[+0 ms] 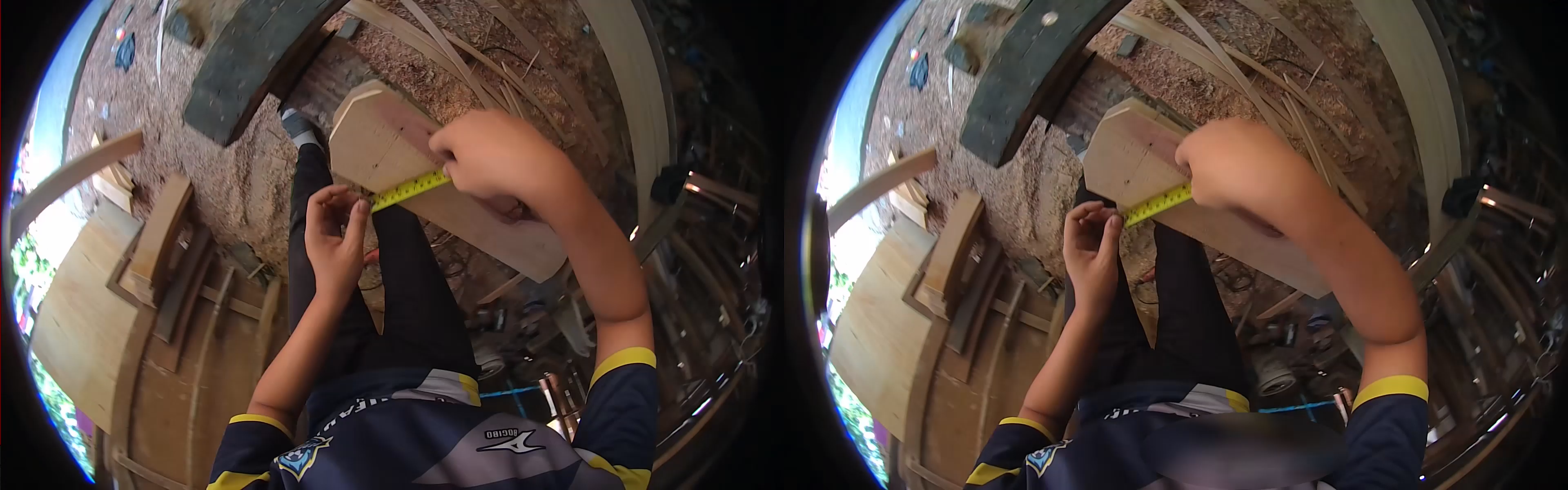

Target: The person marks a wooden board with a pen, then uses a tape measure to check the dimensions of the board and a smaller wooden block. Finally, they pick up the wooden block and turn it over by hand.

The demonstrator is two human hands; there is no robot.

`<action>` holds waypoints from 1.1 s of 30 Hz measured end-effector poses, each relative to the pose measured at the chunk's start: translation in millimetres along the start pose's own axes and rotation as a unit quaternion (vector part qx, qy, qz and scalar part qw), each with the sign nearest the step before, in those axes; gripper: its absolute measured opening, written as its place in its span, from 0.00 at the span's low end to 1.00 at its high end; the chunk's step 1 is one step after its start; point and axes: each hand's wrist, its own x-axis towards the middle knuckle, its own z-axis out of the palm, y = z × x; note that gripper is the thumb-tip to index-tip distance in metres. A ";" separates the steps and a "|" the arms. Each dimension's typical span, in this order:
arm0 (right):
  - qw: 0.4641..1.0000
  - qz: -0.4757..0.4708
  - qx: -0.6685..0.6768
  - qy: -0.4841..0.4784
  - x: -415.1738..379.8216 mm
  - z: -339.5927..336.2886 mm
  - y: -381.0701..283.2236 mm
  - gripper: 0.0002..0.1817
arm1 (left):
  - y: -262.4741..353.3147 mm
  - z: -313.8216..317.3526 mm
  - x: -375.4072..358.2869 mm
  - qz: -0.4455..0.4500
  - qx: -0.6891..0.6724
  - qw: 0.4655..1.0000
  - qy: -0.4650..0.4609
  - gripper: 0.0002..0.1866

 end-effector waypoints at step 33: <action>0.903 -0.078 -0.375 -0.197 72.2 -90.9 -93.5 0.20 | -31.8 5.6 19.0 -0.040 -0.136 0.988 0.059 0.10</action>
